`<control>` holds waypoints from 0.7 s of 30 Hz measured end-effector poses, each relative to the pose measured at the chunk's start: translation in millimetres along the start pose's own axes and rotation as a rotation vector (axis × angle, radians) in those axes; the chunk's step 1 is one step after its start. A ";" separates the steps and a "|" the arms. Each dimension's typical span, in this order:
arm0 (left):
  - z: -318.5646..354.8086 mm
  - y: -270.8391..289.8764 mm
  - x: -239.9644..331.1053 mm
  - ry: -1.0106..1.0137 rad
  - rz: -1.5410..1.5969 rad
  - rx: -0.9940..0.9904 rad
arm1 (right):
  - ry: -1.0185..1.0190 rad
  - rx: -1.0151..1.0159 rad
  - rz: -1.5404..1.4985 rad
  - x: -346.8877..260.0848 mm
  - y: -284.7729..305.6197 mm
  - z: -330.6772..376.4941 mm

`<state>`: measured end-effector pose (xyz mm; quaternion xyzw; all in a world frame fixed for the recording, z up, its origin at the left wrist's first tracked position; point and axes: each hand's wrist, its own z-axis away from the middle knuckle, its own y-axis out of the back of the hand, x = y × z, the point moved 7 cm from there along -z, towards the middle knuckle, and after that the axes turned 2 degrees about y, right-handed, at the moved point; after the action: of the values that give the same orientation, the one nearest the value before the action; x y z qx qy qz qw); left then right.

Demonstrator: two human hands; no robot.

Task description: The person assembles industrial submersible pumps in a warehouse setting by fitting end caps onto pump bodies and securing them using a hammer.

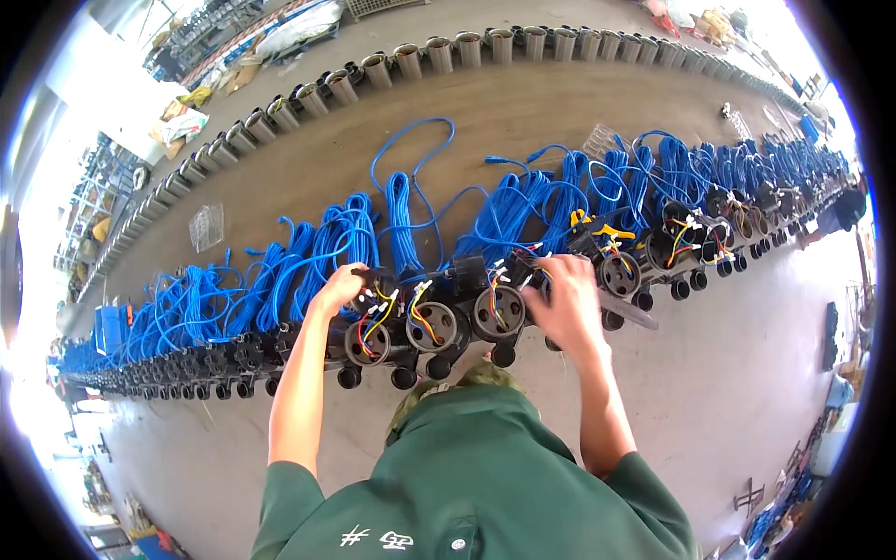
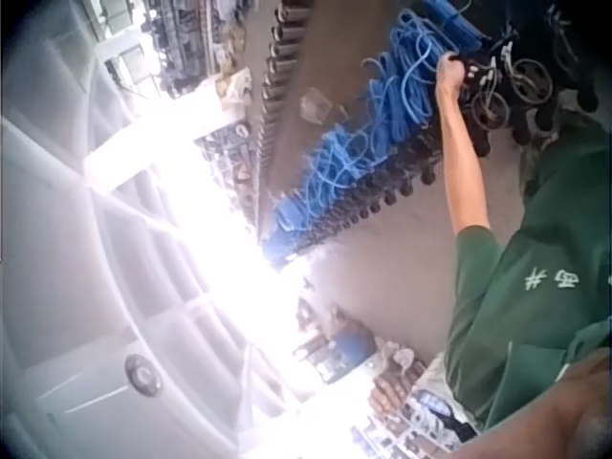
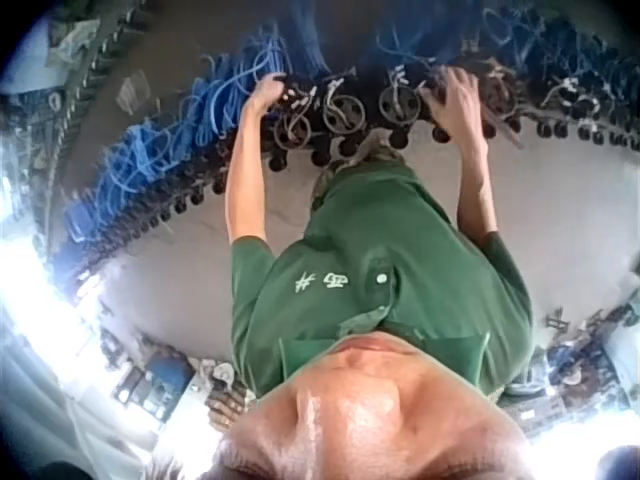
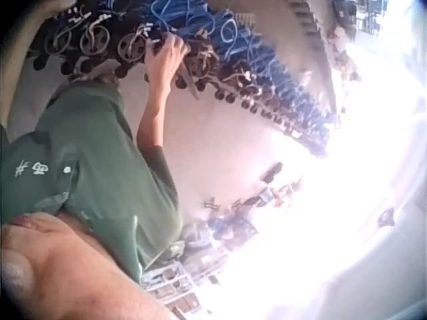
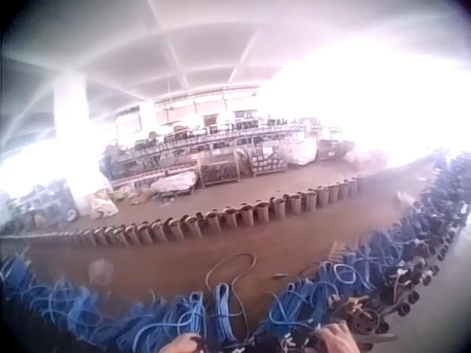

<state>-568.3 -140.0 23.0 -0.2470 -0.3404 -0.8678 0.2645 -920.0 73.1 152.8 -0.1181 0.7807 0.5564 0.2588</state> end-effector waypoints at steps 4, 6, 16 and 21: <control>53.4 28.1 6.0 -0.407 -0.124 0.604 | 0.069 -0.312 -0.539 -69.9 -63.4 -23.6; 100.5 21.5 30.0 -0.619 -0.116 0.744 | -0.003 -0.507 -0.669 -95.2 -98.6 -39.0; 169.3 7.5 29.7 -0.962 -0.026 0.728 | -0.374 -1.282 -0.889 -180.0 -230.7 -67.4; 153.8 12.5 5.7 -0.888 0.290 0.671 | -0.694 -1.303 -1.435 -187.3 -247.4 -34.6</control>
<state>-526.5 -38.5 131.6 -0.5346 -0.6382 -0.4802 0.2762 -655.6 -65.8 61.8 -0.5066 -0.0447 0.5898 0.6273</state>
